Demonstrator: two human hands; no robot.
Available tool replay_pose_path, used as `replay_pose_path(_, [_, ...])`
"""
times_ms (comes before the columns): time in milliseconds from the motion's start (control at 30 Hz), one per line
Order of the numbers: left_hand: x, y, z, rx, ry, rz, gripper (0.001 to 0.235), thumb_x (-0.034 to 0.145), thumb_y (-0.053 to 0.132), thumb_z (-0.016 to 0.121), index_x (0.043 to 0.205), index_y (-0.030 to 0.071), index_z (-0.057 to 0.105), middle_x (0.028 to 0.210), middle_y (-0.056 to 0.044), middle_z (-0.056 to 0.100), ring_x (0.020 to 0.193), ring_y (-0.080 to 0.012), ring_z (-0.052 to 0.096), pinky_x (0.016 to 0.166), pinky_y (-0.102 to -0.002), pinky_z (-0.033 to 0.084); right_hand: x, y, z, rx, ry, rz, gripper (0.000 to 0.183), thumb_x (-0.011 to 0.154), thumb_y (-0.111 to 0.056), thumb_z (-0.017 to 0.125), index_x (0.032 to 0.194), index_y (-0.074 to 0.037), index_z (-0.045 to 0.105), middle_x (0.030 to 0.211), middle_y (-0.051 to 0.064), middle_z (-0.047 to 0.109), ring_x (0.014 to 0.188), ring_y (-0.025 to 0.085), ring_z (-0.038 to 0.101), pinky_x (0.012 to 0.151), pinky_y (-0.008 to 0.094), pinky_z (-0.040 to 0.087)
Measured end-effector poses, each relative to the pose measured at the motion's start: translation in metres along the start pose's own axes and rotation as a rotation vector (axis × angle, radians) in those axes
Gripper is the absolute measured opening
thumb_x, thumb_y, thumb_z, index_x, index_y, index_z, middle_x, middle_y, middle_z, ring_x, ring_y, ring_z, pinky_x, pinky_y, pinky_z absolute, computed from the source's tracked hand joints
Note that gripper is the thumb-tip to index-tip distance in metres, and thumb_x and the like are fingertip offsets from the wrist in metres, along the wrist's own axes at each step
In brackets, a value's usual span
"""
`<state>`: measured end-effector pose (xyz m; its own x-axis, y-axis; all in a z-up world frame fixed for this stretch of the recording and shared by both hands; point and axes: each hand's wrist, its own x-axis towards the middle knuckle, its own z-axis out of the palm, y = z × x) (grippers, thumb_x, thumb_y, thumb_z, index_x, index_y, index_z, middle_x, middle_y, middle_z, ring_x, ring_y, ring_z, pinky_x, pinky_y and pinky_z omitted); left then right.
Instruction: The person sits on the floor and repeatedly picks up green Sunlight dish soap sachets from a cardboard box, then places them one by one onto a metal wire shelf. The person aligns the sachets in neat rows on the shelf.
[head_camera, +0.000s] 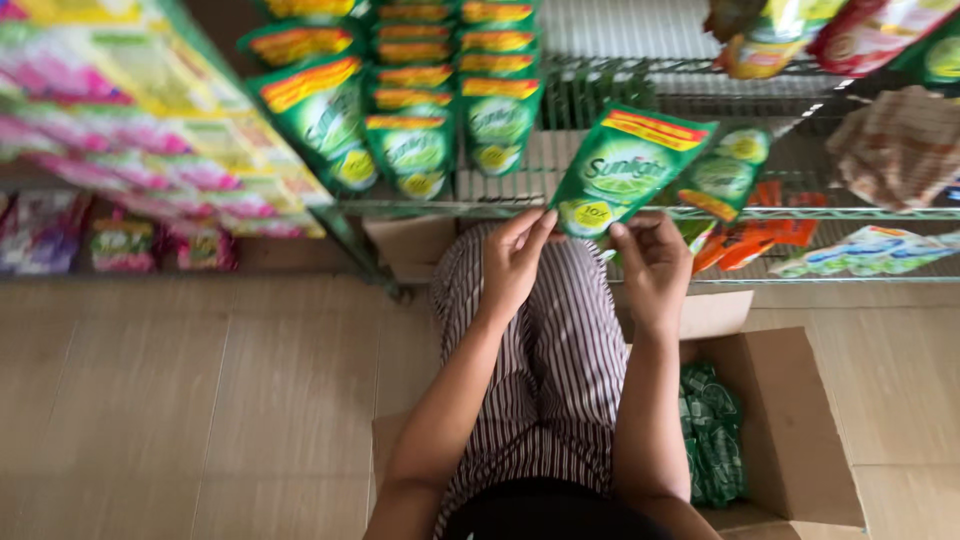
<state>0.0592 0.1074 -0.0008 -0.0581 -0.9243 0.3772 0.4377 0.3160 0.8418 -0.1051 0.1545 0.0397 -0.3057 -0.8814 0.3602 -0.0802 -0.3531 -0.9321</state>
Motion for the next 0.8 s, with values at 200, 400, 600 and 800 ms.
replay_pose_path(200, [-0.011, 0.0, -0.024, 0.074, 0.13, 0.037, 0.025, 0.105, 0.015, 0.065, 0.116, -0.007, 0.071, 0.099, -0.012, 0.077, 0.087, -0.0162, 0.076, 0.083, -0.03, 0.063, -0.009, -0.005, 0.024, -0.105, -0.065, -0.032, 0.009, 0.103, 0.003, 0.069, 0.109, 0.003, 0.062, 0.092, 0.004, 0.068, 0.081, 0.008, 0.064, 0.075, 0.022, 0.051])
replay_pose_path(400, [-0.007, 0.01, -0.04, 0.119, 0.136, 0.069, 0.024, 0.105, 0.016, 0.065, 0.115, -0.005, 0.071, 0.099, -0.011, 0.076, 0.087, -0.0149, 0.075, 0.082, -0.029, 0.063, -0.008, -0.015, 0.041, 0.006, -0.169, 0.002, 0.009, 0.104, -0.002, 0.066, 0.112, 0.001, 0.061, 0.093, 0.005, 0.07, 0.08, 0.008, 0.066, 0.073, 0.022, 0.053])
replay_pose_path(600, [-0.008, 0.029, -0.048, 0.304, 0.171, -0.008, 0.027, 0.107, 0.018, 0.062, 0.125, -0.001, 0.069, 0.102, -0.01, 0.078, 0.091, -0.0152, 0.075, 0.084, -0.03, 0.062, 0.007, -0.012, 0.058, -0.146, -0.159, -0.087, 0.009, 0.109, -0.003, 0.061, 0.106, 0.005, 0.066, 0.089, 0.008, 0.073, 0.079, 0.01, 0.071, 0.074, 0.025, 0.058])
replay_pose_path(800, [-0.01, 0.065, -0.064, 0.468, 0.293, 0.141, 0.035, 0.11, 0.014, 0.056, 0.144, 0.006, 0.054, 0.128, -0.009, 0.071, 0.116, -0.0163, 0.069, 0.092, -0.03, 0.059, 0.045, 0.01, 0.085, -0.136, -0.188, -0.23, 0.011, 0.109, -0.001, 0.06, 0.106, 0.007, 0.067, 0.09, 0.01, 0.074, 0.08, 0.013, 0.071, 0.075, 0.027, 0.058])
